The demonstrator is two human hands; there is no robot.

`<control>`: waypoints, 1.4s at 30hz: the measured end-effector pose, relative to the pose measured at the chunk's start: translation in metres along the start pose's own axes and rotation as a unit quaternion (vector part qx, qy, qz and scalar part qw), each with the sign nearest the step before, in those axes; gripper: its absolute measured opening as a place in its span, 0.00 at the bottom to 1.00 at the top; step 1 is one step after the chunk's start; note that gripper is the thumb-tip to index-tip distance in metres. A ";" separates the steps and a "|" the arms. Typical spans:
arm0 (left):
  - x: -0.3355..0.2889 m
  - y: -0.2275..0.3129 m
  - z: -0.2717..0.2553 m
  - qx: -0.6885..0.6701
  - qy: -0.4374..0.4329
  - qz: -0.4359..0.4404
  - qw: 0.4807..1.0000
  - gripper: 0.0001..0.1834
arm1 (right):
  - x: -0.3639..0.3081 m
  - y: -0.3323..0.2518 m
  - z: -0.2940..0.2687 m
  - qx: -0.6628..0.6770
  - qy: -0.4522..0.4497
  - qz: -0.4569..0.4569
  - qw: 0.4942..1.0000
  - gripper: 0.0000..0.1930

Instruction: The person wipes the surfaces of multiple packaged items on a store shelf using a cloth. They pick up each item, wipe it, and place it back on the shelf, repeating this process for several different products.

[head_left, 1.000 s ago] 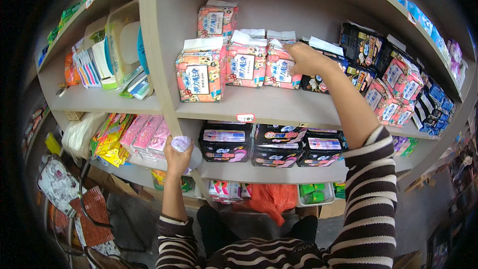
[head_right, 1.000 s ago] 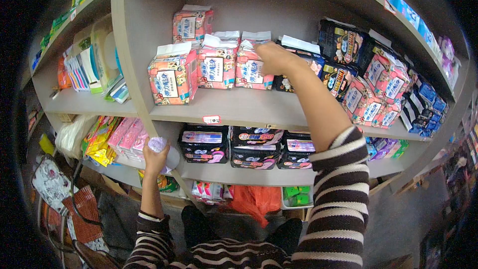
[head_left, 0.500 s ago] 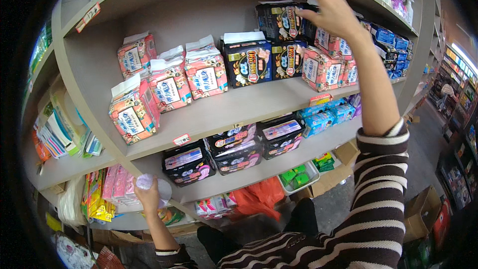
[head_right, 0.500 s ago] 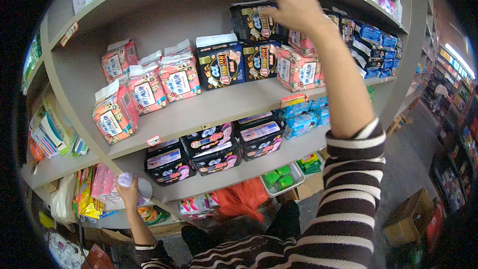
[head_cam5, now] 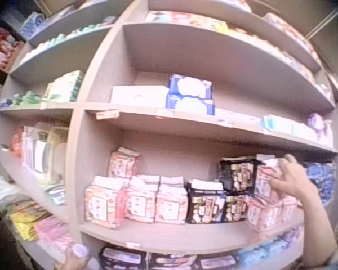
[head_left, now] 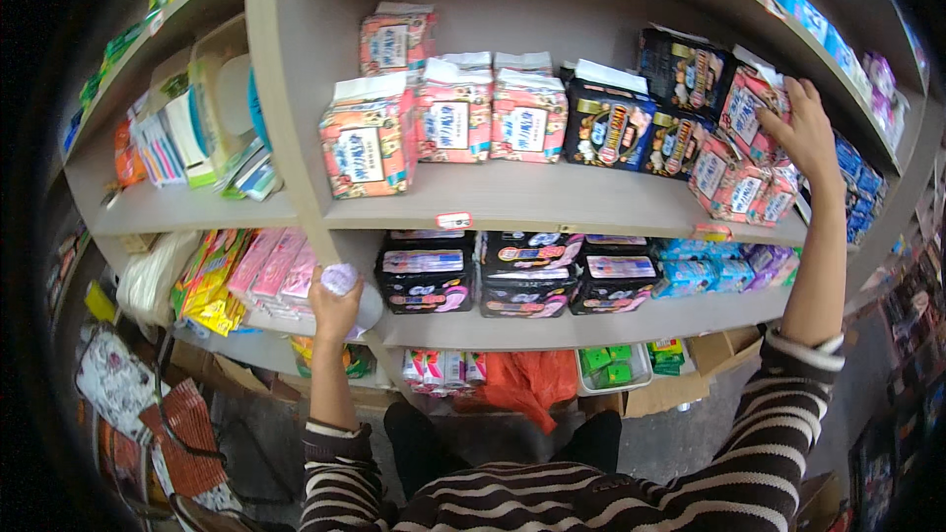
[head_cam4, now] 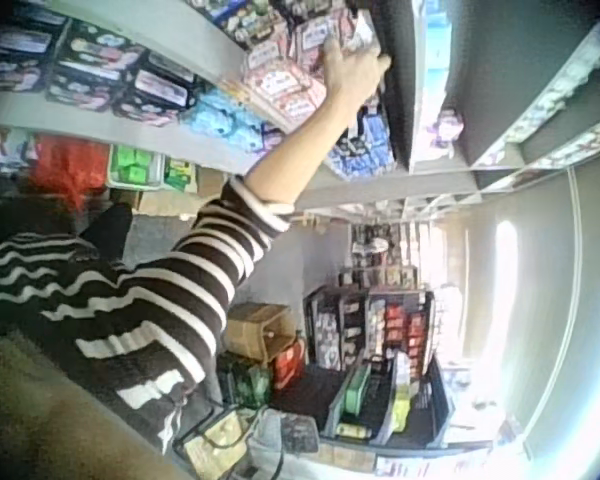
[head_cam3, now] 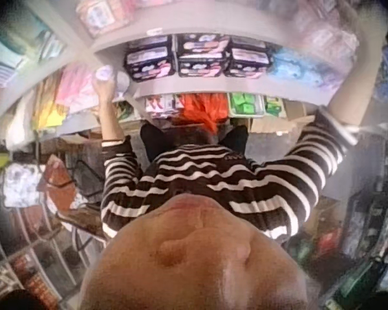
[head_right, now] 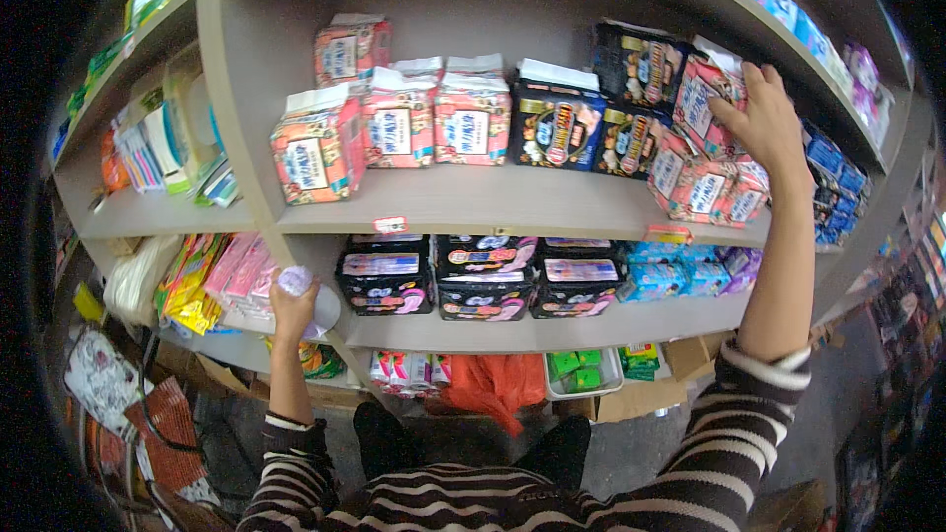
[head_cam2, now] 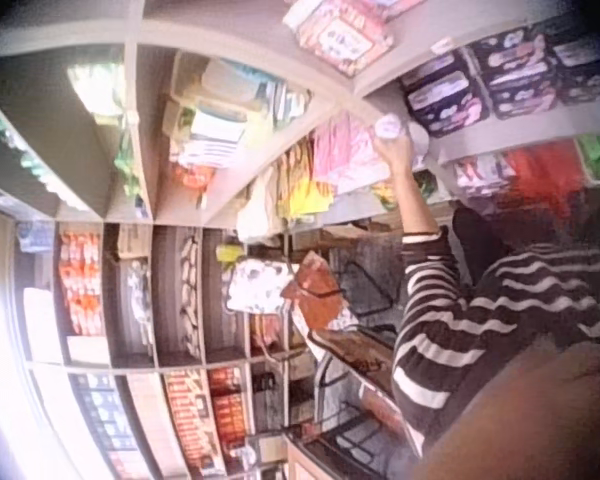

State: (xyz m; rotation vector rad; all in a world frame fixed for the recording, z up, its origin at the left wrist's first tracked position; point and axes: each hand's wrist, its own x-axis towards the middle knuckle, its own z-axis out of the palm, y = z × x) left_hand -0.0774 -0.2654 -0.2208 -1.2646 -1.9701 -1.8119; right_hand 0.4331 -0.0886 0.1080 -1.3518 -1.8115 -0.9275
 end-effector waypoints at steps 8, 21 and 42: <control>0.000 0.001 0.001 -0.002 0.004 0.020 1.000 0.19 | -0.037 -0.124 0.006 0.396 0.004 -0.265 0.879 0.35; -0.001 0.003 0.000 0.036 -0.001 0.005 0.999 0.20 | -0.029 -0.140 0.054 0.471 -0.262 -0.180 0.823 0.24; -0.021 0.098 -0.026 0.041 0.028 0.221 0.974 0.23 | -0.077 -0.197 0.039 0.492 -0.024 -0.228 0.840 0.25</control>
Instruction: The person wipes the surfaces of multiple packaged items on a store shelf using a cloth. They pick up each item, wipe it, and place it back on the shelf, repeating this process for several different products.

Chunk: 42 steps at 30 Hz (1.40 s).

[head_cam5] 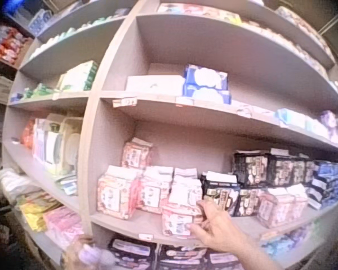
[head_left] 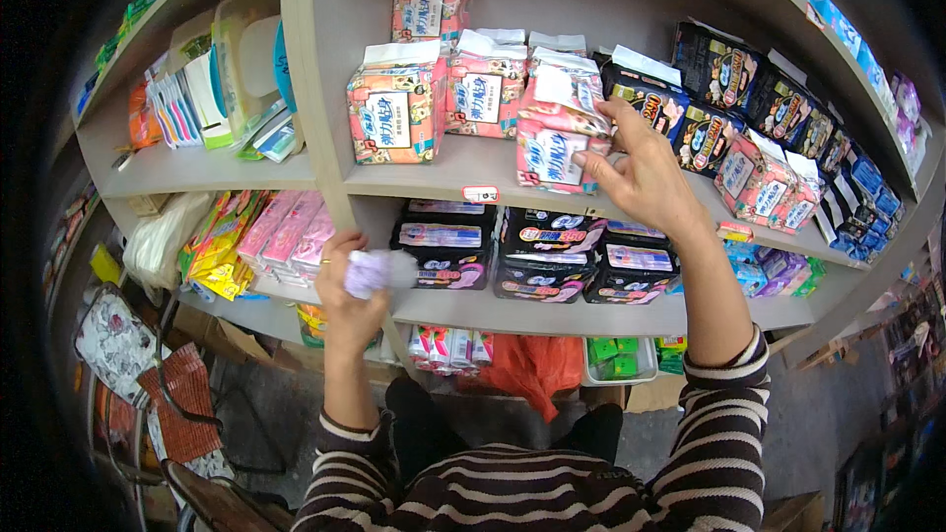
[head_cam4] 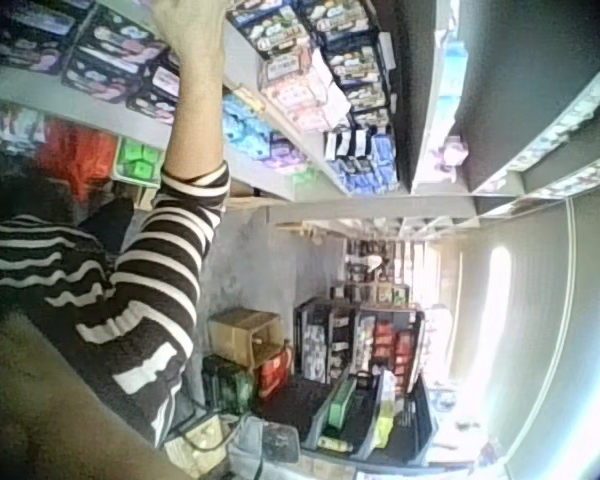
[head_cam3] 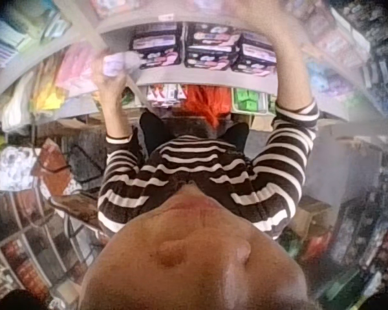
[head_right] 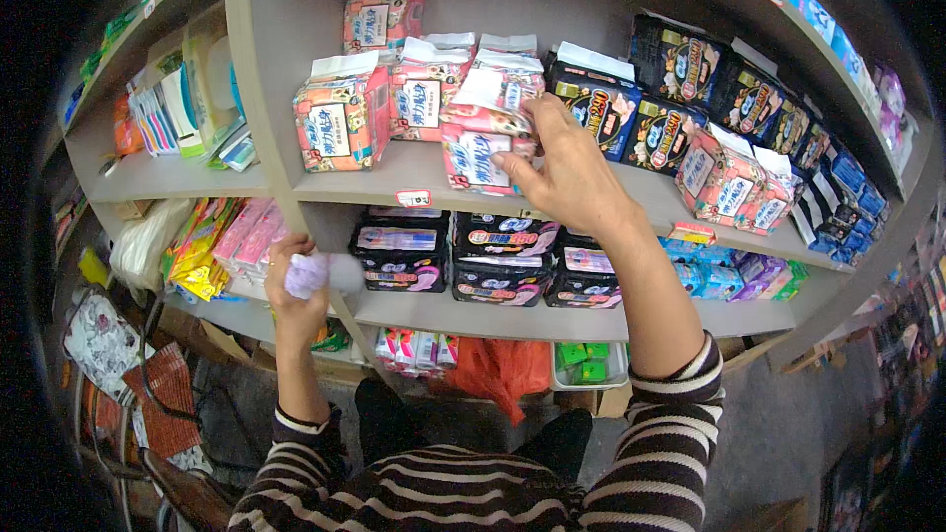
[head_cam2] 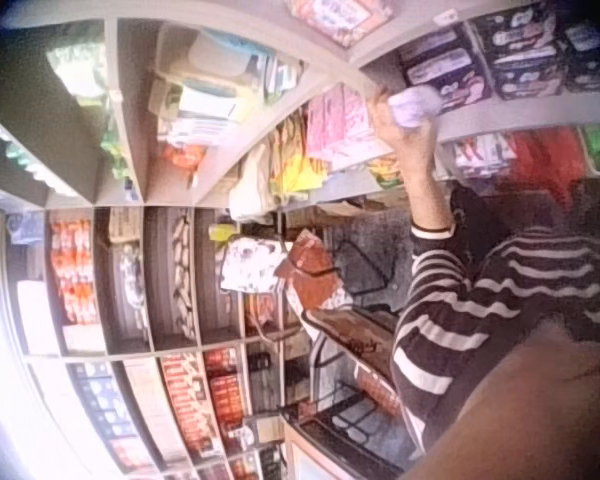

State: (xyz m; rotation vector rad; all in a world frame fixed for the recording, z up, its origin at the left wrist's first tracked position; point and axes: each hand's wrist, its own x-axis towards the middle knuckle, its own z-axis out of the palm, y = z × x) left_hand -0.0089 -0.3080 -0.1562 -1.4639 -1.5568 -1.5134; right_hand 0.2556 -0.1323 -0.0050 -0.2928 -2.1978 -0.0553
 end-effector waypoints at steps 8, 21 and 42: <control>0.064 0.067 0.047 -0.102 -0.033 0.150 0.983 0.29 | 0.010 0.030 -0.008 0.140 -0.007 0.222 0.965 0.21; 0.093 0.061 0.072 -0.351 -0.182 -0.086 0.914 0.40 | 0.023 0.048 0.024 0.453 -0.153 0.213 0.852 0.51; 0.105 0.033 0.075 -0.173 -0.157 0.037 0.972 0.16 | 0.194 0.123 0.043 0.293 -0.036 0.232 0.927 0.22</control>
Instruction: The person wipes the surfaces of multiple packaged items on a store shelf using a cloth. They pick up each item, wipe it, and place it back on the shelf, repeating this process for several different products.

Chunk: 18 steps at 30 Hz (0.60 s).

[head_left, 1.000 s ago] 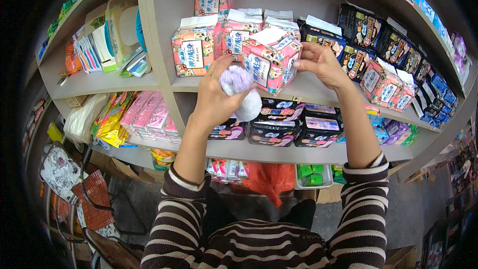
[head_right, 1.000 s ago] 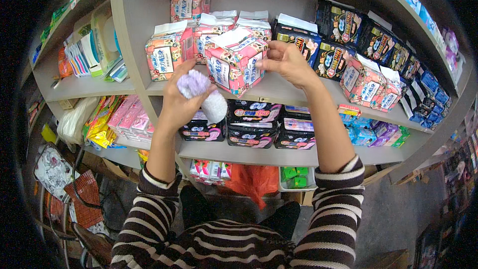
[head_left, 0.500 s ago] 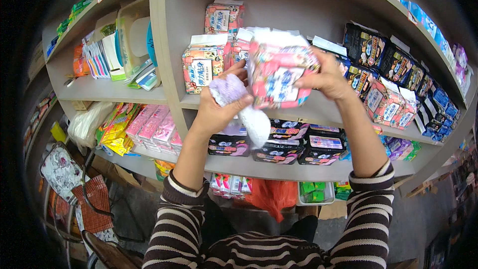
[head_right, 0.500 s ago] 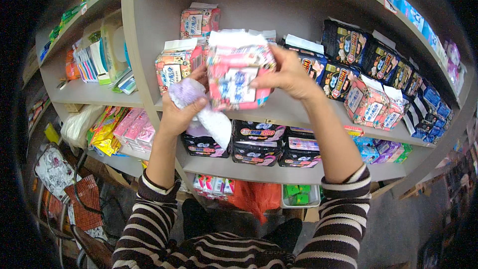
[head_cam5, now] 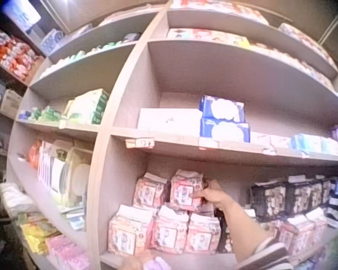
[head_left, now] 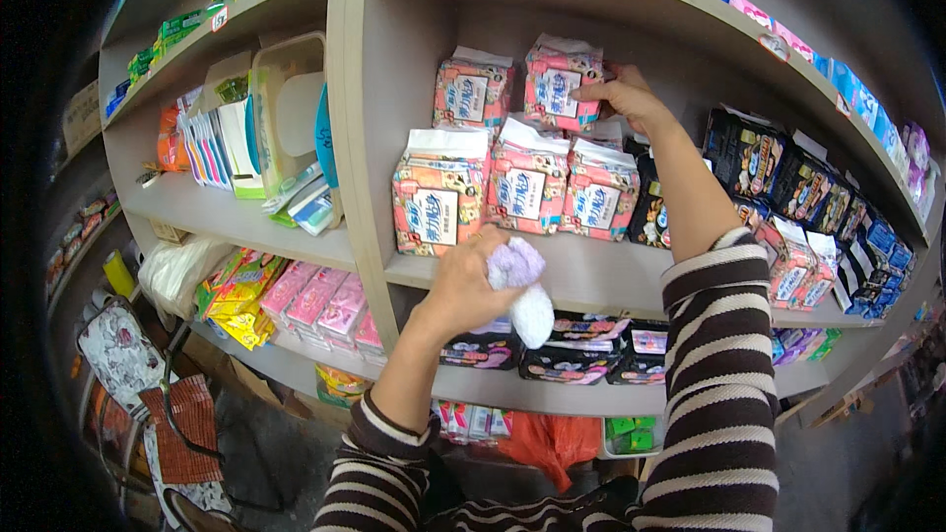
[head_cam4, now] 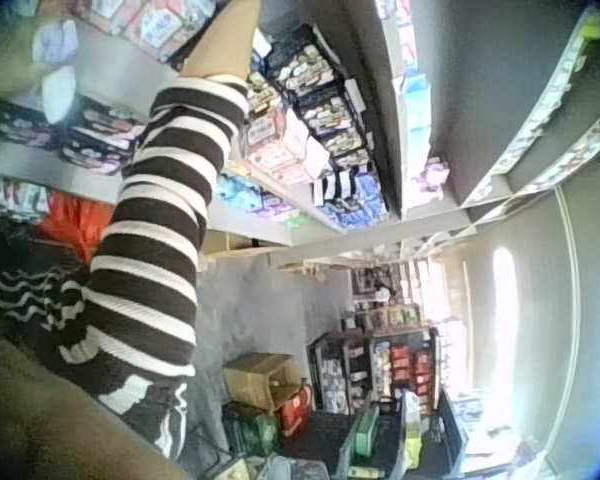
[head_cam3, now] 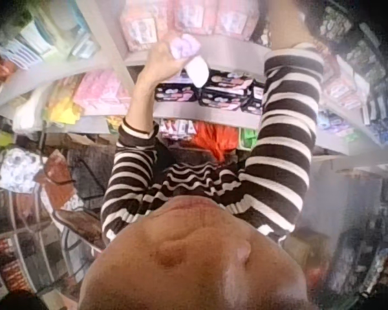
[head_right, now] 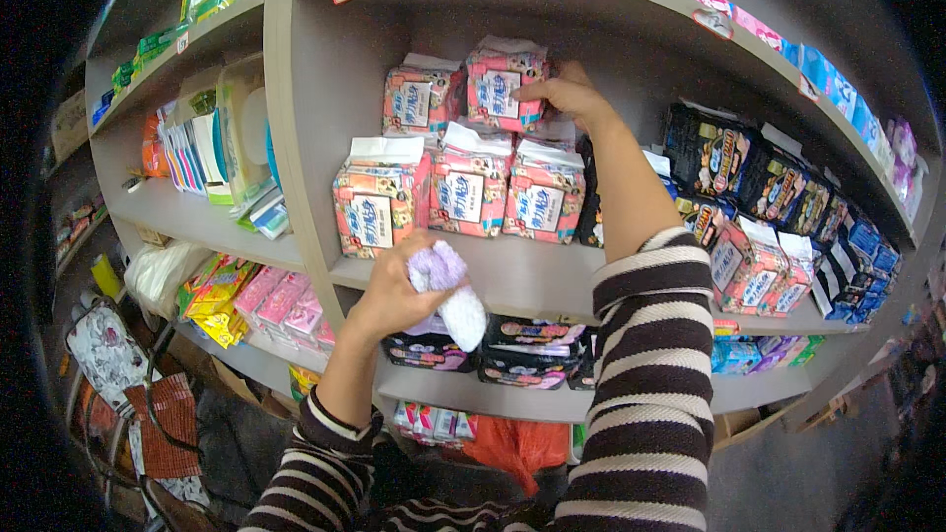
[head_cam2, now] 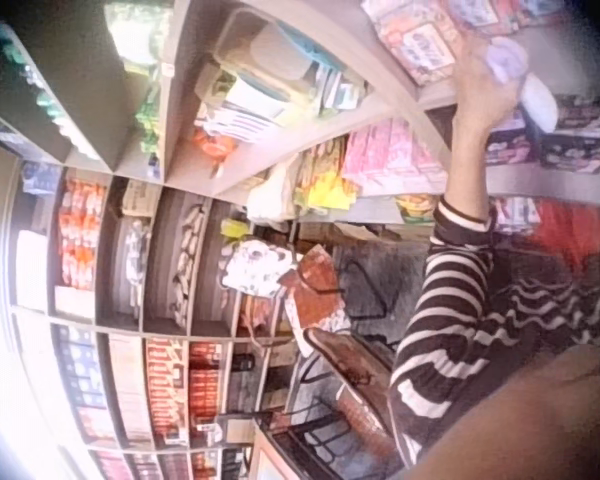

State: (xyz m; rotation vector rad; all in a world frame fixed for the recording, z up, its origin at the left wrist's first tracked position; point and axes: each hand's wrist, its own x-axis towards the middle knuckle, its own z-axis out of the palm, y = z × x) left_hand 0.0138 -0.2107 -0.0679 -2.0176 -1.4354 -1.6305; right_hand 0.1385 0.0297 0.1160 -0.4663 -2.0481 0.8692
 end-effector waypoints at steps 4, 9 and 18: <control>0.002 -0.001 -0.001 -0.007 -0.011 -0.011 1.000 0.19 | 0.020 0.022 0.019 0.004 -0.065 0.065 0.996 0.24; 0.000 -0.003 0.000 0.009 0.003 0.008 1.000 0.18 | 0.021 0.041 0.031 0.074 -0.099 0.094 0.988 0.25; 0.000 -0.002 -0.003 -0.006 -0.013 -0.008 1.000 0.18 | 0.002 0.011 0.016 -0.176 0.020 0.024 0.984 0.35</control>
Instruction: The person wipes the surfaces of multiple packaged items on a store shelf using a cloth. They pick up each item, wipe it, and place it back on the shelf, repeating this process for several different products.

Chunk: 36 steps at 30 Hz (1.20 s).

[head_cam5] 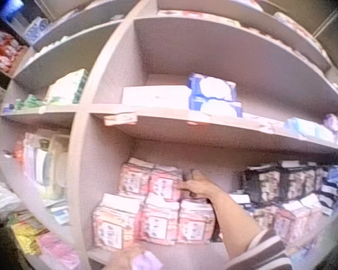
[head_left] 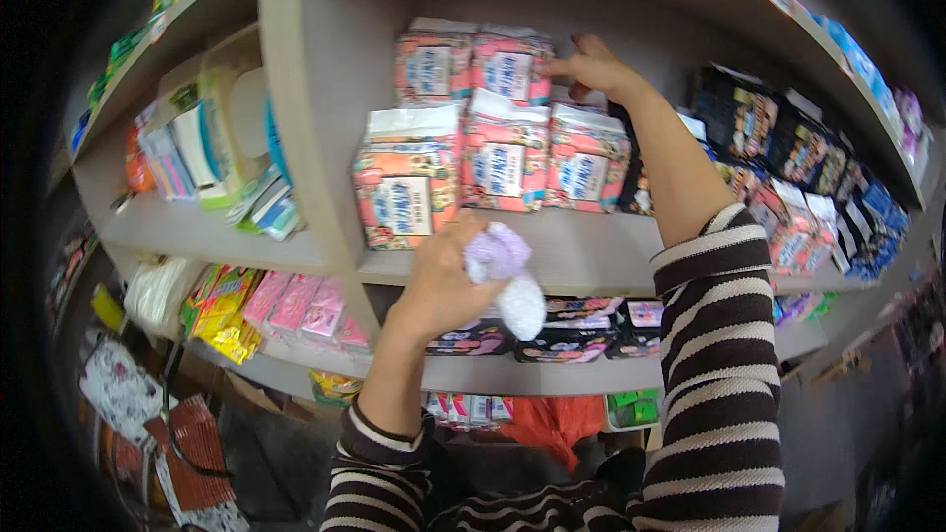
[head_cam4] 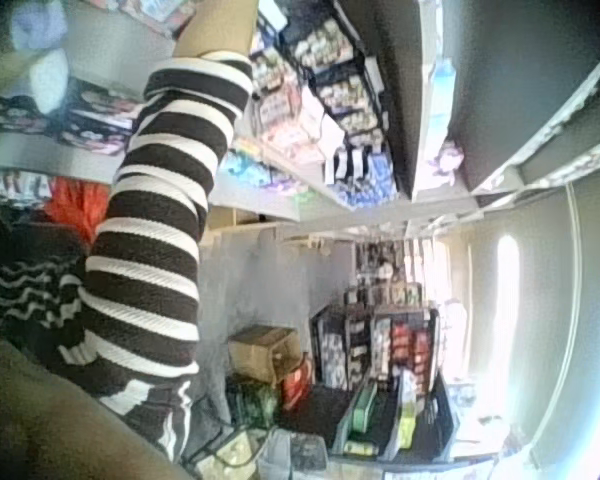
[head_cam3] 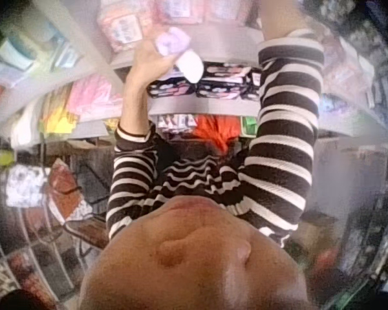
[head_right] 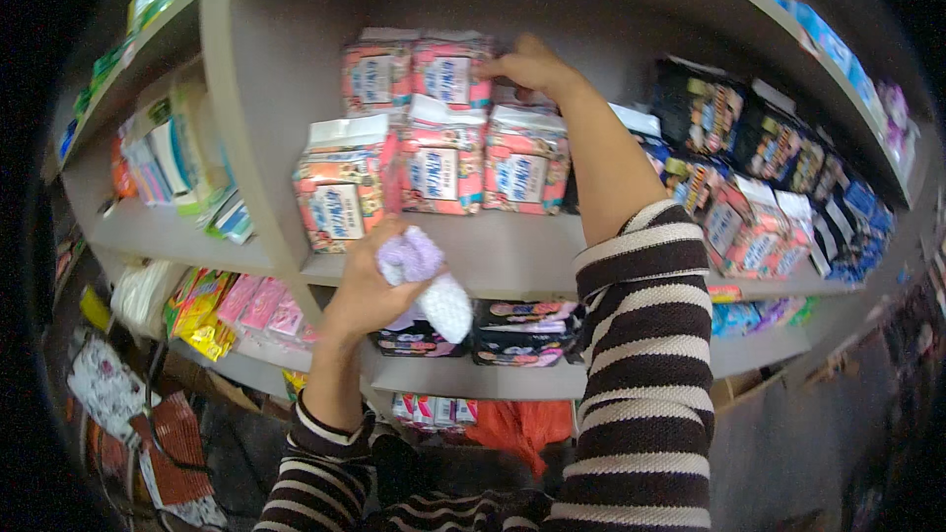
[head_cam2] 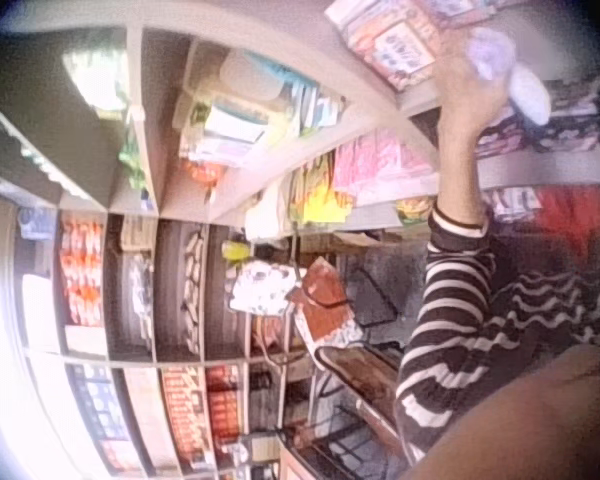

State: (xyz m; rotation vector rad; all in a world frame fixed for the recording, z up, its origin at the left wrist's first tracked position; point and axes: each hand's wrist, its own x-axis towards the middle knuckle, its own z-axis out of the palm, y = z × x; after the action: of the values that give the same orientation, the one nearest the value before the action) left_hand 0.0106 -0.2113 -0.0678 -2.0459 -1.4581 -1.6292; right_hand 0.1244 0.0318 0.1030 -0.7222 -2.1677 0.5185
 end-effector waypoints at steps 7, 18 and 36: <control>0.000 0.003 0.002 -0.026 0.010 -0.018 0.999 0.18 | -0.137 -0.008 -0.111 -0.405 0.082 -0.229 0.881 0.21; 0.000 0.013 0.005 -0.031 0.018 -0.069 0.997 0.19 | -0.267 0.076 -0.240 -0.309 0.140 0.029 0.940 0.15; 0.003 0.018 0.004 -0.017 -0.008 -0.119 0.993 0.16 | -0.279 0.073 -0.233 -0.304 -0.047 0.088 0.947 0.41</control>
State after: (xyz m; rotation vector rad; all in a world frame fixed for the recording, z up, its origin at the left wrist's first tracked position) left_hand 0.0263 -0.2168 -0.0592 -1.9706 -1.7494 -1.7347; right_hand 0.4793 -0.0623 0.0521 -1.2484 -2.3811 -0.0515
